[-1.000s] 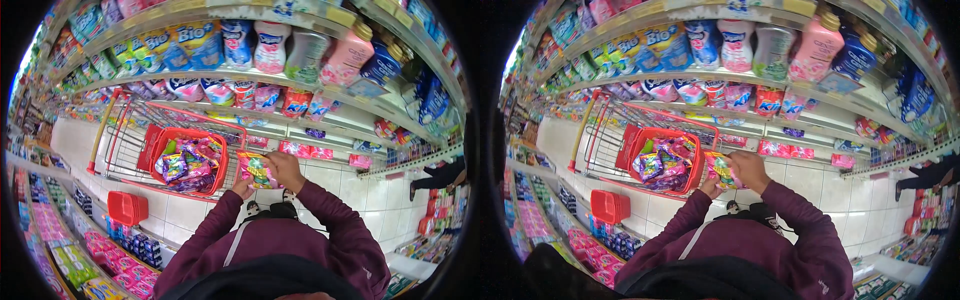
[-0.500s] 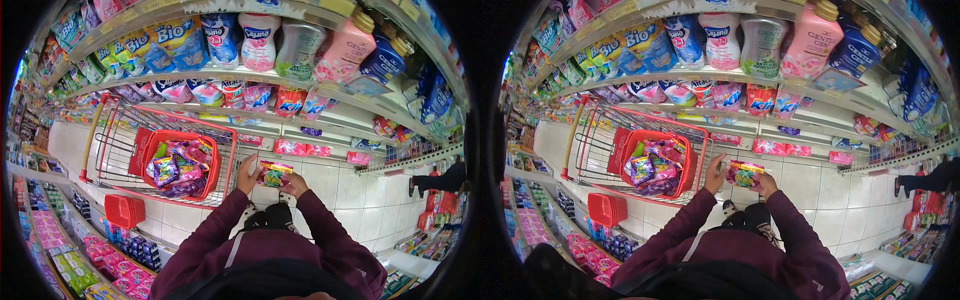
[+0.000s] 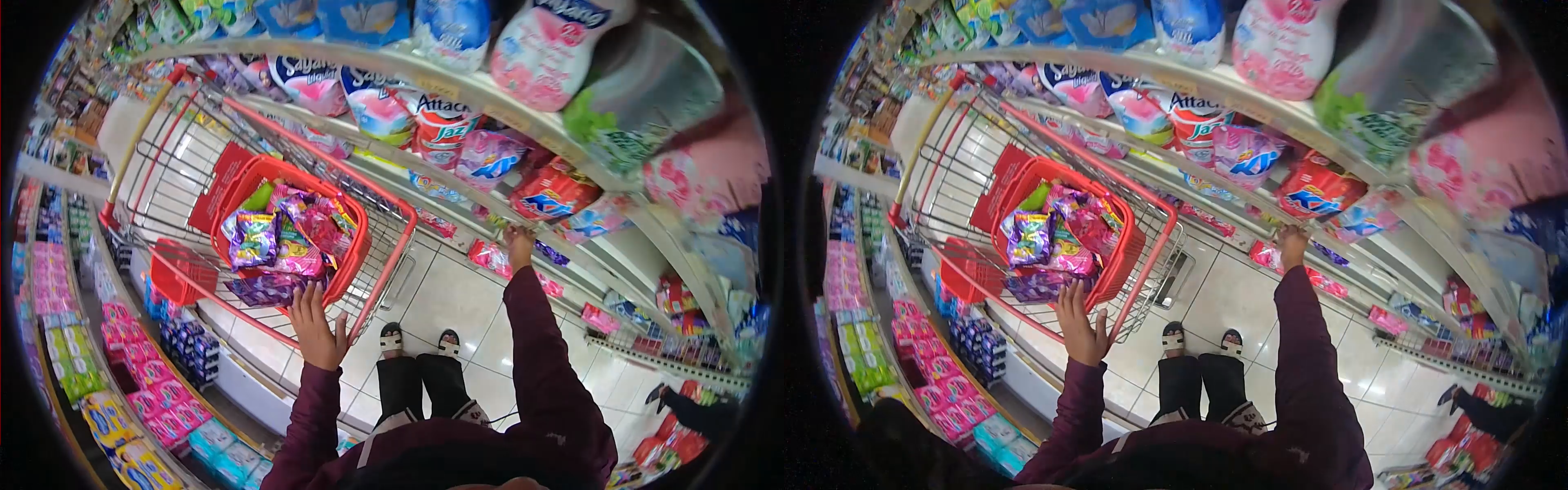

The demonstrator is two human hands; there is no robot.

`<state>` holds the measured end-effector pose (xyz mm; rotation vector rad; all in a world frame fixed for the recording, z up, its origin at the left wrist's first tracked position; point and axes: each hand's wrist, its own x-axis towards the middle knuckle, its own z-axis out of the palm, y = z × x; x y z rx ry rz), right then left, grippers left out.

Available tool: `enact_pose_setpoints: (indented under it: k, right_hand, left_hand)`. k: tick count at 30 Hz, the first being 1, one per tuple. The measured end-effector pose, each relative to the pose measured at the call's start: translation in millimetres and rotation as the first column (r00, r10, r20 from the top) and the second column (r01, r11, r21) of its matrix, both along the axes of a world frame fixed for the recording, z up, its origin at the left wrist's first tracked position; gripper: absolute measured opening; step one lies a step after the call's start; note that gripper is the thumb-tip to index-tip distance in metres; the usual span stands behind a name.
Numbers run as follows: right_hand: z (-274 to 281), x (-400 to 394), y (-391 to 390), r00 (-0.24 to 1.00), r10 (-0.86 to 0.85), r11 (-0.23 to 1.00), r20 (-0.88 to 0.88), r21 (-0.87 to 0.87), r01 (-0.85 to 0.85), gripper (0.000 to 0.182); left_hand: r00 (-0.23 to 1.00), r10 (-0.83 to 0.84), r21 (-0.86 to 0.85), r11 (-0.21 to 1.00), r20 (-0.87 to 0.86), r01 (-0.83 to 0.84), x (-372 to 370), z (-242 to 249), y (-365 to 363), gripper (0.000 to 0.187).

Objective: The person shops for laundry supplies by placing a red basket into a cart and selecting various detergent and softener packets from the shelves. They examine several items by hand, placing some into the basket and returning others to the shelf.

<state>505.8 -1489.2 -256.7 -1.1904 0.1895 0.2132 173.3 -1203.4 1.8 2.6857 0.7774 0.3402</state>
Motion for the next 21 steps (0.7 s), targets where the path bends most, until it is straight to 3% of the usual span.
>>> enact_pose_setpoints:
  k: [4,5,6,7,8,9,14,21]
  right_hand:
    - [-56,43,-10,0.981,-0.1,0.982,-0.165,0.143,0.124,0.022]
    - [-89,52,-31,0.895,0.268,0.879,0.357,-0.47,-0.076,0.033]
    - [-89,48,-34,0.895,0.283,0.876,0.345,-0.473,-0.095,0.033]
    - [-73,45,-34,0.746,0.587,0.373,0.315,-0.923,0.096,0.031]
    - [-54,44,-32,0.616,0.784,-0.245,0.072,-0.876,0.415,0.033]
    - [-16,33,-13,0.738,0.67,-0.396,-0.082,-0.88,0.262,0.031]
    - [-29,77,22,0.736,0.661,-0.421,-0.143,-0.883,0.207,0.032]
    - [-55,78,-5,0.755,0.613,-0.466,-0.234,-0.878,0.107,0.037]
  left_hand:
    - [0.997,0.074,0.068,0.995,-0.007,-0.074,3,-4,-4,0.057]
    - [0.995,0.095,0.066,0.993,-0.01,-0.095,3,-6,-4,0.056]
    - [0.993,0.113,0.065,0.992,-0.014,-0.112,3,-5,-5,0.055]
    - [0.992,0.122,0.074,0.99,-0.032,-0.119,4,-6,-5,0.056]
    - [0.99,0.138,0.073,0.988,-0.036,-0.135,4,-5,-5,0.056]
    - [0.989,0.142,0.073,0.988,-0.037,-0.139,5,-5,-6,0.056]
    - [0.984,0.177,0.051,0.983,-0.02,-0.176,5,-7,-6,0.065]
    - [0.982,0.189,0.069,0.98,-0.025,-0.187,5,-8,-6,0.073]
